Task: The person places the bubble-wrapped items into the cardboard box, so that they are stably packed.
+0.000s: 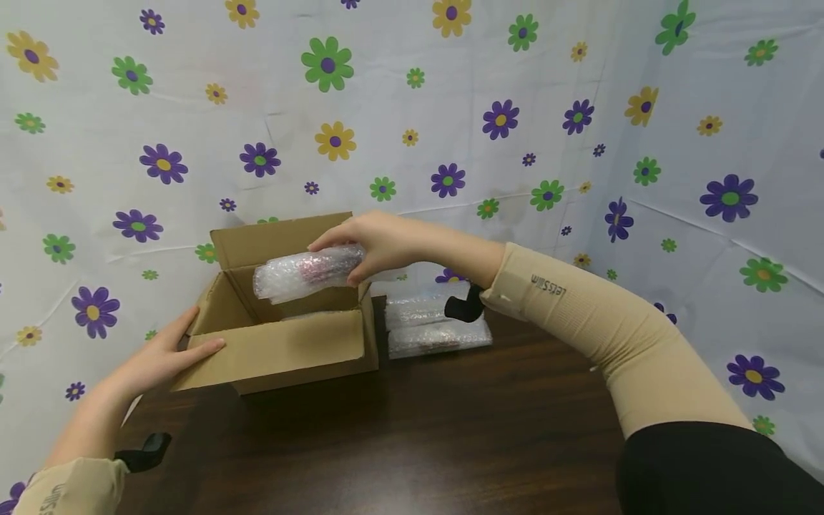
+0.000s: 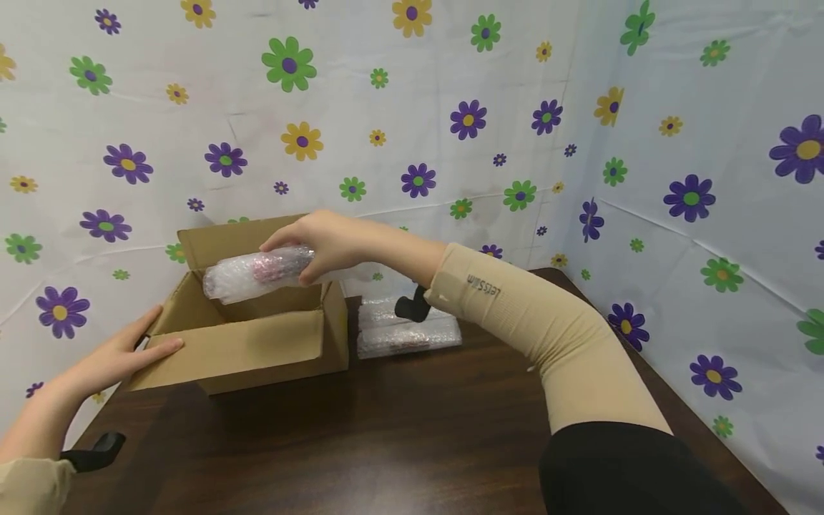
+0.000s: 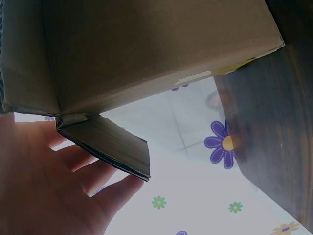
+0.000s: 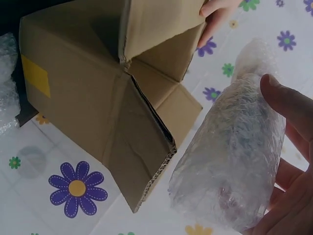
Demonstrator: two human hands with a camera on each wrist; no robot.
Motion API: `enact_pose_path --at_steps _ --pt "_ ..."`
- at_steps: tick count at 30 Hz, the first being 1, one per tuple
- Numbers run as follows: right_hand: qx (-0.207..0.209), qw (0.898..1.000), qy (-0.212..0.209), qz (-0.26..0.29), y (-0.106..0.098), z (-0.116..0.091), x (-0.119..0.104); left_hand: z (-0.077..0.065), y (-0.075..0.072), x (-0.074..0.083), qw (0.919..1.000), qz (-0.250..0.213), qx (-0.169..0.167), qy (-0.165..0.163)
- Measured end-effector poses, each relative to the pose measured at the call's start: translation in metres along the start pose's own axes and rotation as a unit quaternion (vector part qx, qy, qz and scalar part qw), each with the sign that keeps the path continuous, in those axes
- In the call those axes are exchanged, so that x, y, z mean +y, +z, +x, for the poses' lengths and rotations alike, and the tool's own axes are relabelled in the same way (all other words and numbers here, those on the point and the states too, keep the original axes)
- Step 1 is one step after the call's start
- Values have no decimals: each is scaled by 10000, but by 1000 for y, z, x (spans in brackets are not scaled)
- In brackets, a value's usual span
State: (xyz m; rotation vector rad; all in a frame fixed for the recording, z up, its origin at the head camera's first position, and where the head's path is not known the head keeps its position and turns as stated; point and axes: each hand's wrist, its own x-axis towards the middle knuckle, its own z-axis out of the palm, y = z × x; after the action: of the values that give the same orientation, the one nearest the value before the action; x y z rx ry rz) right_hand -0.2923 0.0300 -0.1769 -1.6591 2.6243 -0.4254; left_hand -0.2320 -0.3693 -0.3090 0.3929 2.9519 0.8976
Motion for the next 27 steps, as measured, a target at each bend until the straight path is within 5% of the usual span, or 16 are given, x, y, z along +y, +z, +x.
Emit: enact_pose_path --at_steps 8,27 --pt "-153 9992 251 -270 -2 47 -1 -1 -1 -2 10000 18 -10 -77" --pt "-109 9939 1086 151 5 101 22 1 -2 3 10000 85 5 -19"
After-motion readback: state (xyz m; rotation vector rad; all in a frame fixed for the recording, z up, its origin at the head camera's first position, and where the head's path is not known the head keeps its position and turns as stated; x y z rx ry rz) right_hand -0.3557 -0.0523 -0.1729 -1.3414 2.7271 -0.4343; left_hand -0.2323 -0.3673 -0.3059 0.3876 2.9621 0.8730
